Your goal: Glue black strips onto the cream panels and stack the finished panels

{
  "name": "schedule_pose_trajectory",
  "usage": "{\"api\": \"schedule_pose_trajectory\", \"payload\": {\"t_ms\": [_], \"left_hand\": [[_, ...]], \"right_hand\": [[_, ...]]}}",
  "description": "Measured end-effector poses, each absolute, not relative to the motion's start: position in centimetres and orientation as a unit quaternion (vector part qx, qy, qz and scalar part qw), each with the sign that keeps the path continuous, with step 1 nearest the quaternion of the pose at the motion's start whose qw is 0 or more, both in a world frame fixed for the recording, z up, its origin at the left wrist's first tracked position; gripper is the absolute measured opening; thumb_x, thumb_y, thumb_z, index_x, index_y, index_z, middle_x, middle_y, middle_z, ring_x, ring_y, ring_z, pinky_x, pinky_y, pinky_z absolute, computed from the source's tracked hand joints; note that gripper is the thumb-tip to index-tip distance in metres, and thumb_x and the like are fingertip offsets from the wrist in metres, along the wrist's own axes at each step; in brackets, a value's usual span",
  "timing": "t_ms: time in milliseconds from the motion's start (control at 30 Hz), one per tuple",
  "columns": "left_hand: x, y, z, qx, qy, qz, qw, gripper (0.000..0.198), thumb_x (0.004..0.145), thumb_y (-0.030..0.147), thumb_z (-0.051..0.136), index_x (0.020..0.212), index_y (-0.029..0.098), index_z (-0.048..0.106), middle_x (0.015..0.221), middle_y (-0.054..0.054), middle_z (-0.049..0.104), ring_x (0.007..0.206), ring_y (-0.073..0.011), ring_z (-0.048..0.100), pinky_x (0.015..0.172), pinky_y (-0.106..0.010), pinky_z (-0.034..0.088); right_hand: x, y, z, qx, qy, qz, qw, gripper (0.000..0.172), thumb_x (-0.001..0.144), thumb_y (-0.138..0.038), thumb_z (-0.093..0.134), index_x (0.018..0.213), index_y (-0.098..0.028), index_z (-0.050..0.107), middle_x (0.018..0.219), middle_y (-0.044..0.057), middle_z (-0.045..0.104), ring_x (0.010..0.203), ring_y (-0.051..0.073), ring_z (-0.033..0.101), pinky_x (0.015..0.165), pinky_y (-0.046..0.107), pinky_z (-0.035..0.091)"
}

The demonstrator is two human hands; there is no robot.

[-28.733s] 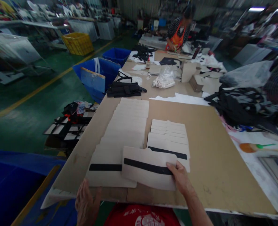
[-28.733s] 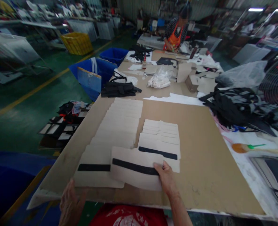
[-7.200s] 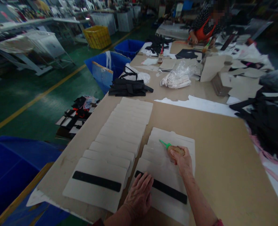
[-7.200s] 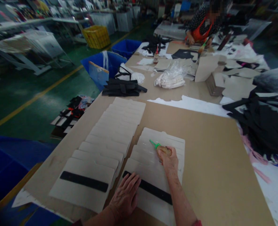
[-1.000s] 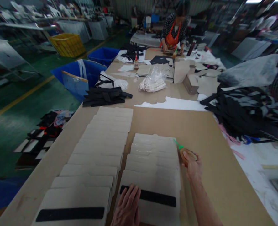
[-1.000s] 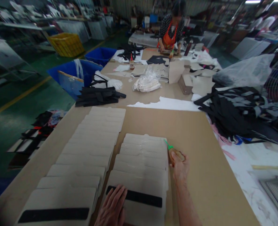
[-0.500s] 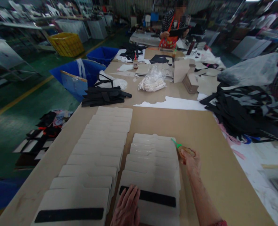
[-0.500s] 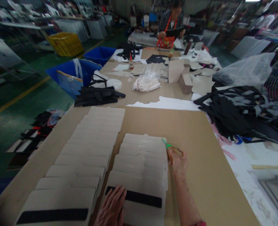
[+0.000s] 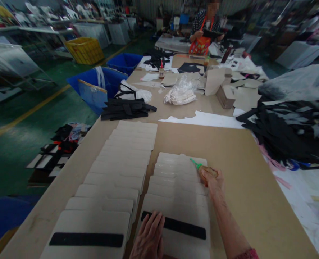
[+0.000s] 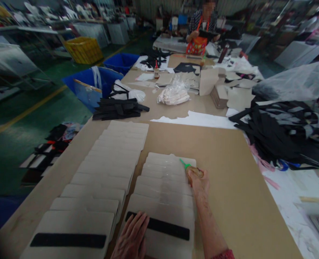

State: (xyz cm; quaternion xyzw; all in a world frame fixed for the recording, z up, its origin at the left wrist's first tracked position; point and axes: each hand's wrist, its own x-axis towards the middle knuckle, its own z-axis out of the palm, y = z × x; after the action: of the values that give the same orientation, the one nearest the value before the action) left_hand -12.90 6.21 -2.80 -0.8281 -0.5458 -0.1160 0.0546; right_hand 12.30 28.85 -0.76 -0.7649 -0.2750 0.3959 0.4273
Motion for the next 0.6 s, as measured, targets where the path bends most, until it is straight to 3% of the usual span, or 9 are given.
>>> {"api": "schedule_pose_trajectory", "payload": {"t_ms": [600], "left_hand": [[-12.9, 6.2, -2.5, -0.826, -0.549, -0.115, 0.053, 0.054, 0.084, 0.016, 0.047, 0.138, 0.014, 0.051, 0.143, -0.007, 0.052, 0.138, -0.0242, 0.038, 0.119, -0.041, 0.025]], "right_hand": [[10.3, 30.4, -0.7, -0.761, -0.326, 0.402, 0.390, 0.057, 0.054, -0.045, 0.080, 0.102, -0.021, 0.059, 0.078, 0.000, 0.065, 0.050, 0.014, 0.057, 0.037, 0.023, 0.043]]}}
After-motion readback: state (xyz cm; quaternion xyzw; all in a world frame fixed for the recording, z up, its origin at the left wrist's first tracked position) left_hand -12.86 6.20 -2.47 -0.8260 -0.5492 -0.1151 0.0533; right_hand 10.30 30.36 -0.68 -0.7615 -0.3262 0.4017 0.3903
